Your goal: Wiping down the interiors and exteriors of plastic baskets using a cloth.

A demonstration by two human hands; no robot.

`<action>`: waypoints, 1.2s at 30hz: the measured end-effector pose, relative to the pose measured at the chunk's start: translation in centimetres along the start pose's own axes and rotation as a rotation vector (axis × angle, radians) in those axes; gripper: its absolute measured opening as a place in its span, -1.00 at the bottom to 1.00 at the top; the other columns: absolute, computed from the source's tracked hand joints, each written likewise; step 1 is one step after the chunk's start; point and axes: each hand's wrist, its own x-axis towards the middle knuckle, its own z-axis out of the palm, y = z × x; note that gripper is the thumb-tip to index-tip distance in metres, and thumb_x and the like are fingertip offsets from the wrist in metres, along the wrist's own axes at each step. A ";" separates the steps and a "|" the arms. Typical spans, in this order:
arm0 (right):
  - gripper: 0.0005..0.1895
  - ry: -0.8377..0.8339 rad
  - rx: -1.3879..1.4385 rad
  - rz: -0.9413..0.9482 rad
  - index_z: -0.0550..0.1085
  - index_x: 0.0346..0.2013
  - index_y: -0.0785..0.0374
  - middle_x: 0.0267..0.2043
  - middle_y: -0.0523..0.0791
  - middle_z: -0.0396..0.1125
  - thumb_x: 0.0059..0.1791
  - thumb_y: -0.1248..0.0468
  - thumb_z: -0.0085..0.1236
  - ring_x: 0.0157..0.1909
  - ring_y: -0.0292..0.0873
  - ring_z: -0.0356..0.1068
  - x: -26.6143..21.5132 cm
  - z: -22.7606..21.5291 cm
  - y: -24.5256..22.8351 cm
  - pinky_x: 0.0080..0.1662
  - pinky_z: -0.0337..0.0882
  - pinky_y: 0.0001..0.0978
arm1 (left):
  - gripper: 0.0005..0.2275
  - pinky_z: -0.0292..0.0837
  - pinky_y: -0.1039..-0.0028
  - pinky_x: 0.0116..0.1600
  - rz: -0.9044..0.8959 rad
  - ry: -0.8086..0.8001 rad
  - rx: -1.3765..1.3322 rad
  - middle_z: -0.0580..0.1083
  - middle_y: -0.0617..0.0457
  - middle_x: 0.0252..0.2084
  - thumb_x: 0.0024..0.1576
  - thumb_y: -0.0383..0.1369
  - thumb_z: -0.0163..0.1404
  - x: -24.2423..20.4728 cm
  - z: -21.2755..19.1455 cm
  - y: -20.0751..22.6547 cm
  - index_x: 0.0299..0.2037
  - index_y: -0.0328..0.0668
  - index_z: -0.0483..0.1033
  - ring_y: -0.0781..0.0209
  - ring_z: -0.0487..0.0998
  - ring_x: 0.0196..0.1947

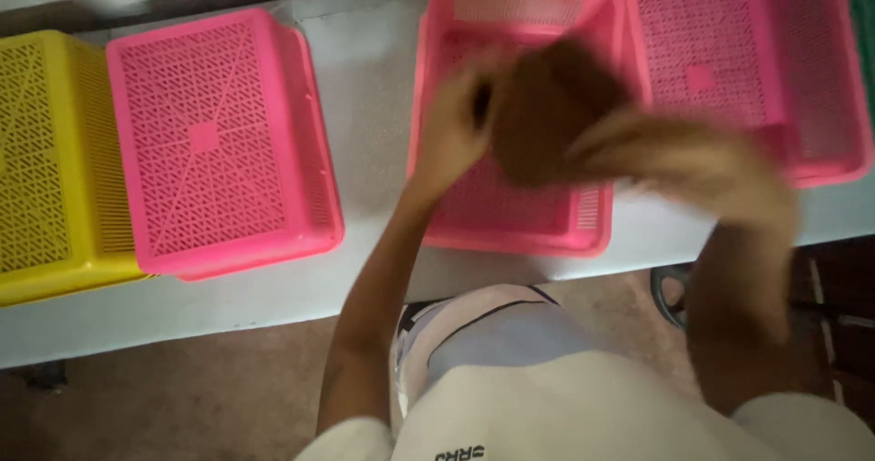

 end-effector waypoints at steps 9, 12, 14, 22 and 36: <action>-0.56 -0.278 0.300 0.470 0.37 0.31 0.18 0.32 -0.06 0.36 0.10 0.34 -0.07 0.29 -0.11 0.39 1.3 10.1 20.9 0.29 0.38 -0.22 | -0.27 0.42 0.05 0.20 -0.373 -0.734 0.398 0.51 -0.12 0.15 0.02 -0.25 0.20 -15.9 2.1 -9.4 0.44 0.11 0.15 -0.15 0.55 0.14; -0.26 0.406 -0.922 0.200 0.44 0.34 -0.11 0.15 -0.19 0.30 -0.05 -0.29 0.31 0.29 0.08 0.24 5.6 11.9 23.3 0.20 0.37 0.03 | -0.39 0.39 0.17 0.21 -0.064 -0.181 0.686 0.41 -0.09 0.12 0.05 -0.26 0.26 -13.6 0.0 -6.8 0.34 -0.08 0.36 -0.10 0.44 0.14; -0.48 0.350 -0.590 0.212 0.50 0.19 -0.04 0.15 -0.17 0.36 0.02 -0.15 0.26 0.30 0.05 0.27 6.1 15.7 26.6 0.29 0.27 -0.05 | -0.56 0.25 0.12 0.33 -0.220 0.085 0.658 0.32 -0.23 0.25 0.33 -0.21 -0.09 -12.1 -1.2 -4.9 0.37 -0.22 0.30 -0.20 0.33 0.25; -0.30 -0.119 -0.813 0.363 0.19 0.43 -0.01 0.62 0.04 -0.17 0.15 -0.31 -0.44 0.63 0.25 -0.37 10.2 26.1 28.4 0.42 -0.34 0.49 | -0.31 0.50 -0.04 0.08 -0.913 -0.322 0.355 0.55 -0.44 -0.13 0.26 -0.53 -0.10 -12.4 -2.5 -8.0 0.58 -0.07 -0.18 -0.38 0.61 -0.07; -0.43 -0.035 -1.122 0.707 0.40 0.34 0.00 0.28 0.08 0.32 0.22 -0.19 -0.31 0.24 0.19 0.35 9.4 14.4 37.2 0.34 -0.15 0.43 | -0.31 0.23 -0.08 0.36 -0.892 -0.116 0.057 0.17 -0.18 0.51 0.17 -0.59 -0.21 -14.8 -2.3 -9.3 0.57 0.02 -0.05 -0.30 0.25 0.40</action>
